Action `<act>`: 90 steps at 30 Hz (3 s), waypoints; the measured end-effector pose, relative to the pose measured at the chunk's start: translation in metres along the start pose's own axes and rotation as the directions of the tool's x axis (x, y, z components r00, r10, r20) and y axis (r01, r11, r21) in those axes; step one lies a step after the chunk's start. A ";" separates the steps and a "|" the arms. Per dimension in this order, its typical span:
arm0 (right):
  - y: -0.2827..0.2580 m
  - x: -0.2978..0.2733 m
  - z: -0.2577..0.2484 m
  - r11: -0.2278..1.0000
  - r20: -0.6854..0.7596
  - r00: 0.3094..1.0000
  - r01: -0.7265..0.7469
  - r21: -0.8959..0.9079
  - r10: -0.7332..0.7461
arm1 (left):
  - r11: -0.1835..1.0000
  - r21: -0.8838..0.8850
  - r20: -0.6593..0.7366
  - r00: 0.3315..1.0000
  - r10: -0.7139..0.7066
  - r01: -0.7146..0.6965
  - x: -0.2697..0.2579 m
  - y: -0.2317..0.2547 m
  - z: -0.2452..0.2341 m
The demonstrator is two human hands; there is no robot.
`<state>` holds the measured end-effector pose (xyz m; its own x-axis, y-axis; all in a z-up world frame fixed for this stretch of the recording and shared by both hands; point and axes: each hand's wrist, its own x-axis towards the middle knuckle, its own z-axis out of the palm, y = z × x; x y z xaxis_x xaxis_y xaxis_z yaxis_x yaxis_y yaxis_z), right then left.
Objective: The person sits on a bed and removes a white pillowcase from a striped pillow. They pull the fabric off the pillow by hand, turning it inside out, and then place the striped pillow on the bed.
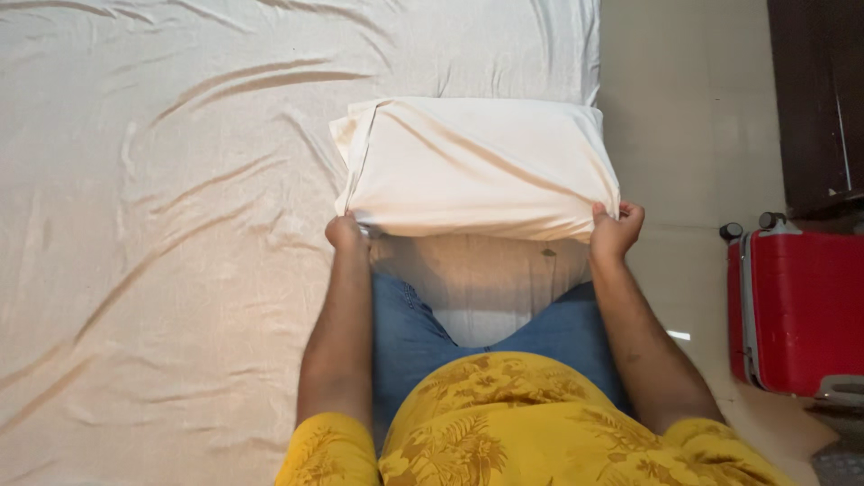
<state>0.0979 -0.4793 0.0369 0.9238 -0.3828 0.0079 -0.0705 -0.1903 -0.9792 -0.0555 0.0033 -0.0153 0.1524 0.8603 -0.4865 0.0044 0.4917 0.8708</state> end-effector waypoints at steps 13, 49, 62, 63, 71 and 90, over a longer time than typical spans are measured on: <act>0.040 -0.012 -0.013 0.921 -0.005 1.000 -0.026 -0.389 0.027 | 0.957 0.290 0.067 0.997 -0.022 0.002 0.003 -0.006 -0.037; -0.049 -0.094 0.048 0.511 0.567 0.740 0.667 -0.543 -0.363 | 0.326 0.329 0.679 0.462 0.571 -0.886 -0.116 0.046 -0.011; -0.037 -0.108 0.111 0.459 0.661 0.587 0.800 -0.387 -0.467 | 0.380 0.615 0.483 0.710 0.511 -0.691 -0.069 0.014 -0.019; -0.043 -0.113 0.116 0.483 0.680 0.583 0.795 -0.366 -0.445 | 0.356 0.654 0.458 0.724 0.515 -0.667 -0.067 0.013 -0.022; -0.096 -0.139 0.152 0.544 0.803 0.418 0.827 -0.143 -0.424 | 0.571 0.550 0.411 0.793 0.450 -0.609 -0.018 -0.006 -0.036; -0.095 -0.161 0.196 0.556 0.837 0.340 0.830 -0.053 -0.429 | 0.890 0.437 0.563 0.731 -0.386 0.134 -0.009 0.008 -0.051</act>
<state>0.0297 -0.2224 0.0885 0.6594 0.7079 0.2529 0.7076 -0.4709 -0.5268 -0.1072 0.0060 -0.0072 0.6658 0.3633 -0.6517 0.4559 0.4933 0.7408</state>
